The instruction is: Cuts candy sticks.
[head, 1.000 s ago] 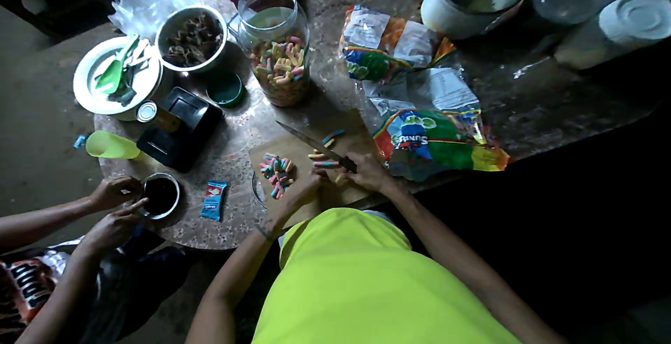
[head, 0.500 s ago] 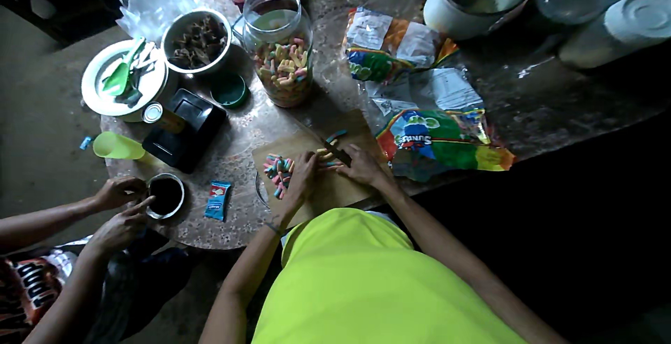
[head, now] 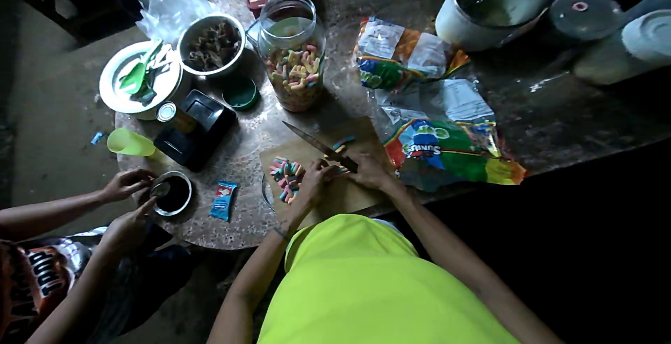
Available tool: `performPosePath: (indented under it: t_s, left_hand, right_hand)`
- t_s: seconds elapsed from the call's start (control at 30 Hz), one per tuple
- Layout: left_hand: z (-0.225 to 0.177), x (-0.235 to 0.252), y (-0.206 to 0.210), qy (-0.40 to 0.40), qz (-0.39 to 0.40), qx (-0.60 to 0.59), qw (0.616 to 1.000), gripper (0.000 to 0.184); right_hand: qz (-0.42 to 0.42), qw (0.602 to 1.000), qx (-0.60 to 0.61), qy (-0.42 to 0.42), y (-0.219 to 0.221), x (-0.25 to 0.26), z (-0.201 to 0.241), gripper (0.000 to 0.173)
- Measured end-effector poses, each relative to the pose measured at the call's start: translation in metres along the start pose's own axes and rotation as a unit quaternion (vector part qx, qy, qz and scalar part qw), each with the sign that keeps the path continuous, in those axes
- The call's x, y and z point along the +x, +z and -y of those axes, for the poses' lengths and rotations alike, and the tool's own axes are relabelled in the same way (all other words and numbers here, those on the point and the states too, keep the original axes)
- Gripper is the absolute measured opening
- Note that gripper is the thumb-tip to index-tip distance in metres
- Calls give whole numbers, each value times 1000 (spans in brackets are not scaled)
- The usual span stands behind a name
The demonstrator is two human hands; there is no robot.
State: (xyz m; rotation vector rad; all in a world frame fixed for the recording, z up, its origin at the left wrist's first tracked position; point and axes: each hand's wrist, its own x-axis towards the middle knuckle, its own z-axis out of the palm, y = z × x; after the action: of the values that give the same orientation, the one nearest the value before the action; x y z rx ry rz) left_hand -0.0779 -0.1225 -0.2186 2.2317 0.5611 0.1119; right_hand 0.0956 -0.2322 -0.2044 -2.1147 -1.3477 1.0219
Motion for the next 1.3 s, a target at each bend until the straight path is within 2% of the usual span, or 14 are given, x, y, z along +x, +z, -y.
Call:
performPosePath:
  t_s: [0.1, 0.17, 0.23, 0.33, 0.47, 0.57, 0.7, 1.07, 1.2, 1.3]
  left_hand:
    - [-1, 0, 3, -7, -7, -4, 1000, 27]
    - [-5, 0, -1, -13, -8, -12, 1000, 31]
    - [-13, 1, -10, -50, 1, -16, 999, 38]
    - [-18, 12, -17, -94, -52, 3, 994, 31]
    - [-5, 37, -6, -69, -71, 43, 994, 25]
    - [-3, 43, -2, -50, -61, 70, 994, 20]
    - [-13, 32, -14, -72, -22, 23, 997, 27]
    - [-7, 24, -15, -25, -80, 3, 997, 30]
    - [-12, 22, -17, -18, -71, 7, 997, 33]
    - [-15, 23, -22, -36, -35, 5, 999, 48]
  right_hand:
    - [-7, 999, 35, -3, -5, -1, -1, 45]
    - [-47, 997, 58, -15, -12, -1, -2, 47]
    - [-97, 995, 30, -8, -21, 3, -2, 43]
    - [-136, 990, -48, 5, -30, 16, -5, 41]
    - [-134, 985, -95, -45, -28, 38, -13, 38]
    - [-114, 990, -74, -22, -31, 42, -7, 37]
    - [-119, 991, -48, -32, -34, 32, 1, 38]
    - [-48, 991, 120, -35, -29, 21, 1, 56]
    - [-66, 994, 74, -46, -27, 13, 8, 50]
    - [-51, 998, -9, -41, -31, 8, 17, 53]
